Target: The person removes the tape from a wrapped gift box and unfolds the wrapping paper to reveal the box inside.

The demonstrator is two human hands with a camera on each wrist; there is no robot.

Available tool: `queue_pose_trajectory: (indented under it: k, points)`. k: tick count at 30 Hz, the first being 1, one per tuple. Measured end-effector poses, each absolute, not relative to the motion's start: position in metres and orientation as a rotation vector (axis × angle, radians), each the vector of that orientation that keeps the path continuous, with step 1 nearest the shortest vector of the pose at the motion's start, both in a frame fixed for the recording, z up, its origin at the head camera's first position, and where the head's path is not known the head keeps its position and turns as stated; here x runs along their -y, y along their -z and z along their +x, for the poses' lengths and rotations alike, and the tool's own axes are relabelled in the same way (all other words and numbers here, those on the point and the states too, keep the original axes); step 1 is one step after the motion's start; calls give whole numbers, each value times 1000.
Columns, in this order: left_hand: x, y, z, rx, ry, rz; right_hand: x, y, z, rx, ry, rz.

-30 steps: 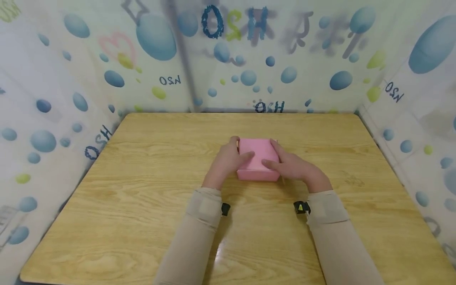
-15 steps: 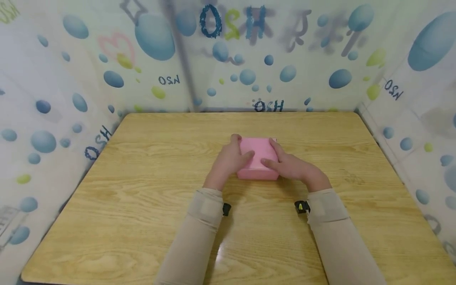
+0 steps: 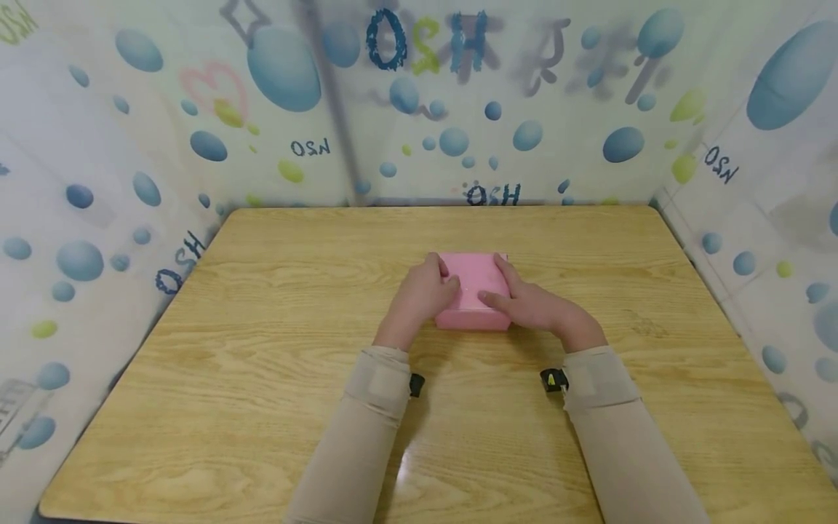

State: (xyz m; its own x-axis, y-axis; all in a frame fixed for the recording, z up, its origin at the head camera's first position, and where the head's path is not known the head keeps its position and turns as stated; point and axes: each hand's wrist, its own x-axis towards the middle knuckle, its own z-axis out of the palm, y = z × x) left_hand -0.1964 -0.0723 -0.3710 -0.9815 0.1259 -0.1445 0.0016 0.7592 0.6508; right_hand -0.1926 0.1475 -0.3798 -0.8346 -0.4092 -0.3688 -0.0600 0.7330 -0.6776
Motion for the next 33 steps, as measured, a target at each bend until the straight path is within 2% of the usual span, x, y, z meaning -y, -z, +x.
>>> queue_pose_trajectory:
  k: [17,33]
  points:
    - [65,362,-193,-2803,-908,115,-149,380,-192,-2434,908,-364]
    - [82,366,-192,-2770,-1059,108,-147,381,-192,-2438,895,-349]
